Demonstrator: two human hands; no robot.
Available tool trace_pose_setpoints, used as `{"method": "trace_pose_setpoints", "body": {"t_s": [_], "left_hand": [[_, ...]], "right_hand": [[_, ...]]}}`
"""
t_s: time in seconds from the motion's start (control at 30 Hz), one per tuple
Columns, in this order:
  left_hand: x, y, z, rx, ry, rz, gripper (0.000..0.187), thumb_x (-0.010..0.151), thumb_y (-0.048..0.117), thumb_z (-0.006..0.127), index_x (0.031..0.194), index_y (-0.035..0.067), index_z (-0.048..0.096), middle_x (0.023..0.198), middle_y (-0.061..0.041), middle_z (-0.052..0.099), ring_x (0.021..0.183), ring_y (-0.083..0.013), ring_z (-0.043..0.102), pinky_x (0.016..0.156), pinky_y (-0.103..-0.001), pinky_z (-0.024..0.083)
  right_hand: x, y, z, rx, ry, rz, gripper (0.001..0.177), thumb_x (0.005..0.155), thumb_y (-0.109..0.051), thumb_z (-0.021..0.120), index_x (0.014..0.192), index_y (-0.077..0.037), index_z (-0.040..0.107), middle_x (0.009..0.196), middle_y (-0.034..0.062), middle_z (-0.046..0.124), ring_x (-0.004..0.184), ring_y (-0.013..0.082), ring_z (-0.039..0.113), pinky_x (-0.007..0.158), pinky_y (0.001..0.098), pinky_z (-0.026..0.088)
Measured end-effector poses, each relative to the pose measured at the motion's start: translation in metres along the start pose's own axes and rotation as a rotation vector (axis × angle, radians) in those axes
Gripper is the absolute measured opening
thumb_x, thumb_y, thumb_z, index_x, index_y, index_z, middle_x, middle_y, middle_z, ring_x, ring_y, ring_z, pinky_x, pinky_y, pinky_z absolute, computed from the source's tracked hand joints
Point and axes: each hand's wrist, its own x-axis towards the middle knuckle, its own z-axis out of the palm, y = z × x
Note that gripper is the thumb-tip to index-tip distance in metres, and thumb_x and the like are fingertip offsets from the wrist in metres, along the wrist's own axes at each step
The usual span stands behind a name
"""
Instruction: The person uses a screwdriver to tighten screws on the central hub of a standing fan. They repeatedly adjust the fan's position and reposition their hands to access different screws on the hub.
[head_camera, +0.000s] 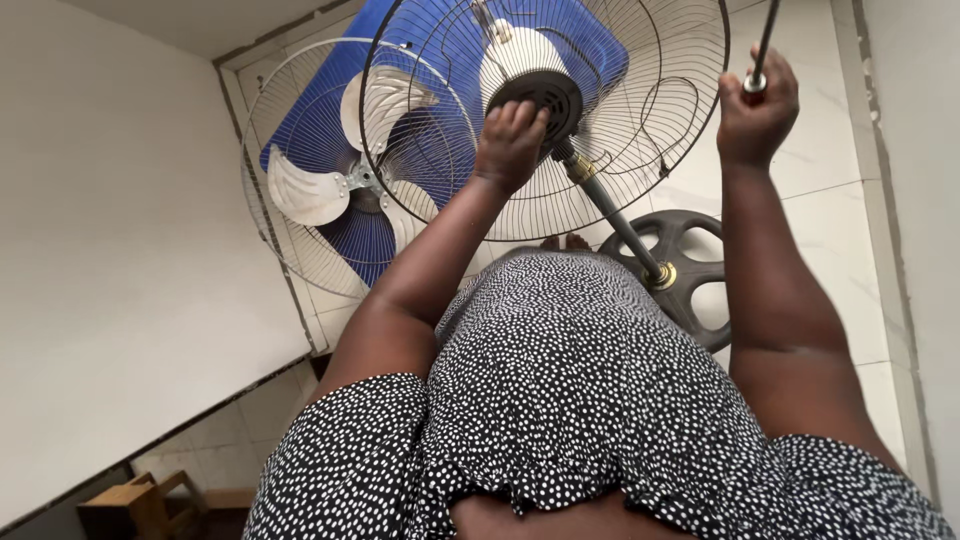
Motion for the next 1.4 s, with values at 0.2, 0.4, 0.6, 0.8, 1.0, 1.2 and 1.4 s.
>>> {"method": "trace_pose_setpoints", "body": {"t_s": [0.2, 0.4, 0.6, 0.8, 1.0, 1.2, 1.4], "left_hand": [[-0.004, -0.008, 0.017, 0.015, 0.101, 0.01, 0.011, 0.102, 0.02, 0.063, 0.106, 0.018, 0.073, 0.165, -0.012, 0.037, 0.155, -0.0294, 0.03, 0.128, -0.05, 0.021], [-0.001, -0.015, 0.022, 0.039, 0.061, 0.137, 0.014, 0.102, 0.016, 0.058, 0.102, 0.012, 0.072, 0.167, -0.014, 0.038, 0.156, -0.0287, 0.032, 0.13, -0.047, 0.02], [0.019, -0.026, 0.015, 0.194, -0.081, 0.355, 0.036, 0.1, 0.021, 0.052, 0.117, -0.003, 0.073, 0.155, -0.024, 0.049, 0.146, -0.0351, 0.042, 0.125, -0.048, 0.024], [0.027, -0.028, 0.011, 0.237, -0.127, 0.422, 0.041, 0.098, 0.016, 0.052, 0.125, -0.009, 0.07, 0.151, -0.024, 0.054, 0.145, -0.0321, 0.048, 0.124, -0.048, 0.029], [0.034, -0.026, -0.002, 0.277, -0.317, 0.472, 0.033, 0.103, 0.015, 0.05, 0.111, -0.007, 0.072, 0.15, -0.029, 0.052, 0.143, -0.0369, 0.047, 0.12, -0.049, 0.033], [0.047, -0.018, -0.03, 0.276, -0.313, 0.448, 0.039, 0.096, 0.023, 0.048, 0.116, -0.002, 0.07, 0.148, -0.022, 0.051, 0.14, -0.0341, 0.047, 0.115, -0.048, 0.032], [0.082, -0.002, -0.094, 0.217, 0.115, 0.564, 0.032, 0.109, 0.024, 0.053, 0.137, 0.01, 0.061, 0.152, -0.018, 0.055, 0.143, -0.0334, 0.048, 0.124, -0.051, 0.03]], "right_hand": [[0.051, -0.007, 0.021, 0.098, -0.09, -0.03, 0.026, 0.101, 0.006, 0.083, 0.122, -0.002, 0.071, 0.102, 0.004, 0.073, 0.08, 0.0067, 0.065, 0.071, 0.0212, 0.056], [0.077, -0.015, 0.024, 0.018, -0.131, -0.054, 0.019, 0.102, 0.003, 0.087, 0.097, -0.002, 0.069, 0.082, 0.0015, 0.064, 0.071, 0.007, 0.058, 0.064, 0.0227, 0.048], [0.091, -0.02, 0.024, 0.091, -0.194, -0.125, 0.017, 0.103, 0.005, 0.081, 0.096, 0.0, 0.067, 0.084, 0.0017, 0.065, 0.074, 0.0077, 0.059, 0.066, 0.0232, 0.047], [0.097, -0.028, 0.033, 0.171, -0.258, -0.108, 0.012, 0.101, 0.005, 0.076, 0.094, 0.0, 0.067, 0.084, 0.0016, 0.064, 0.073, 0.0065, 0.057, 0.064, 0.0243, 0.044], [0.102, -0.032, 0.031, 0.211, -0.286, -0.109, 0.015, 0.103, 0.007, 0.077, 0.094, 0.0, 0.068, 0.083, -0.0002, 0.064, 0.075, 0.0058, 0.058, 0.067, 0.023, 0.046], [0.097, -0.024, 0.033, 0.133, -0.22, -0.081, 0.015, 0.097, 0.004, 0.082, 0.093, 0.0, 0.068, 0.084, -0.0014, 0.06, 0.074, 0.0059, 0.053, 0.068, 0.0229, 0.044], [0.096, -0.02, 0.032, 0.238, -0.218, 0.082, 0.016, 0.101, 0.0, 0.085, 0.101, -0.002, 0.069, 0.084, -0.0025, 0.059, 0.073, 0.0055, 0.05, 0.068, 0.023, 0.043]]}}
